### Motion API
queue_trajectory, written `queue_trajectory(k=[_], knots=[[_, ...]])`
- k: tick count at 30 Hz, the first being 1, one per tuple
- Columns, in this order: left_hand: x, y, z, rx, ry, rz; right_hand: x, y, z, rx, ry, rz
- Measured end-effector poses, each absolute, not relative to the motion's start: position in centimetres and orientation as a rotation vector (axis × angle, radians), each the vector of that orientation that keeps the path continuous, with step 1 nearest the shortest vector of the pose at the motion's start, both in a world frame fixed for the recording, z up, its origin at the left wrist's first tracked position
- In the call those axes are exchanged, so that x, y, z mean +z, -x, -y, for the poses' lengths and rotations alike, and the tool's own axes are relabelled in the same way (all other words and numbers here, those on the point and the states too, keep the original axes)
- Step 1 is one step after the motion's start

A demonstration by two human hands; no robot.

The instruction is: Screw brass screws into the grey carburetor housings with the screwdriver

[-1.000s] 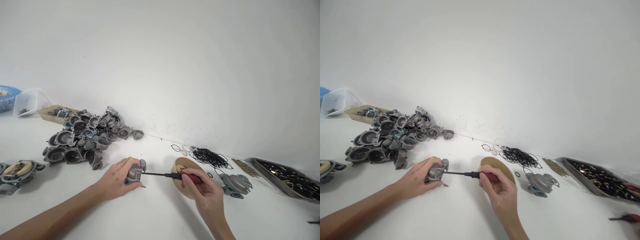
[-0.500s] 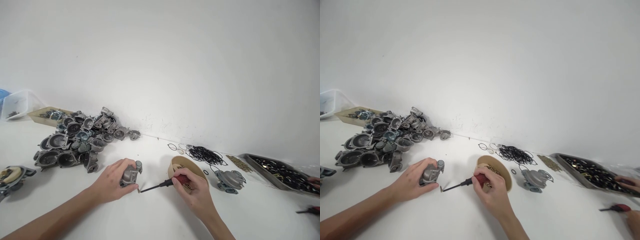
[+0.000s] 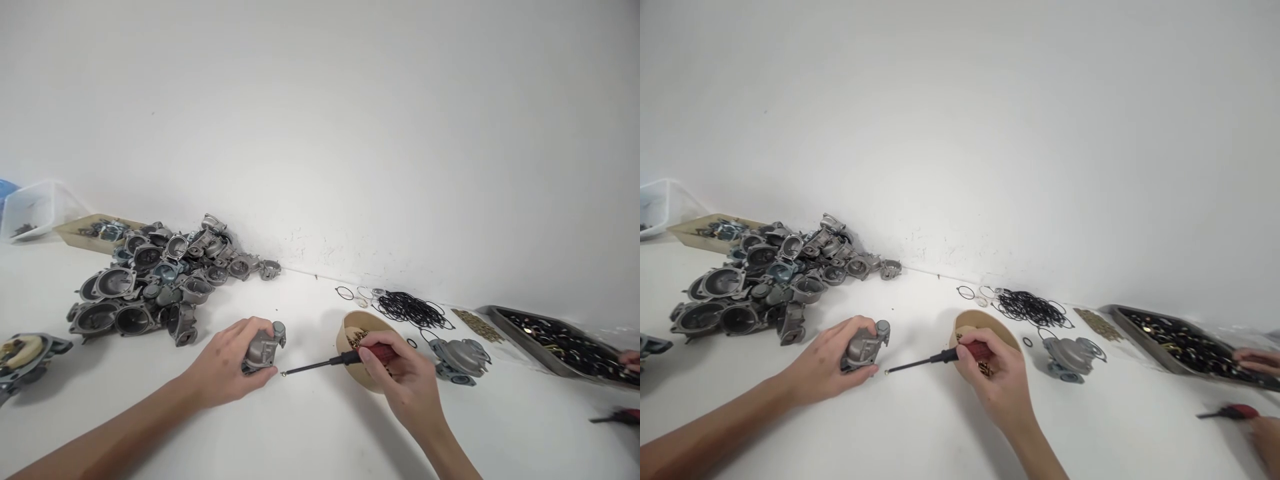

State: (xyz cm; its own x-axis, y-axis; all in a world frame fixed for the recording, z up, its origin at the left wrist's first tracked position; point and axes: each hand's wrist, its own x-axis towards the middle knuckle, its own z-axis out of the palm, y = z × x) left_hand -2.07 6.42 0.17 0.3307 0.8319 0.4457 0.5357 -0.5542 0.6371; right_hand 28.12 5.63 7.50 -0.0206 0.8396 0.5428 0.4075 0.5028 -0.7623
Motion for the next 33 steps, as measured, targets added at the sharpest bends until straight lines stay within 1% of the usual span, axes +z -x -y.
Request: queue_trajectory(k=[9, 23, 27, 33], knots=[[0.1, 2.0, -6.4, 1.098, -2.25, -1.207, 7.6, -28.3, -5.0, 0.507, 1.088, 1.452], [0.0, 1.2, -5.8, 1.044, -2.1, -1.244, 7.7, -27.0, -4.5, 0.594, 1.036, 1.476], [0.1, 1.1, -5.7, 1.043, -2.106, -1.228, 7.8, -27.2, -4.6, 0.561, 1.047, 1.517], [0.3, 1.1, -5.7, 1.121, -2.156, -1.214, 7.7, -27.9, -5.3, 0.406, 1.101, 1.725]])
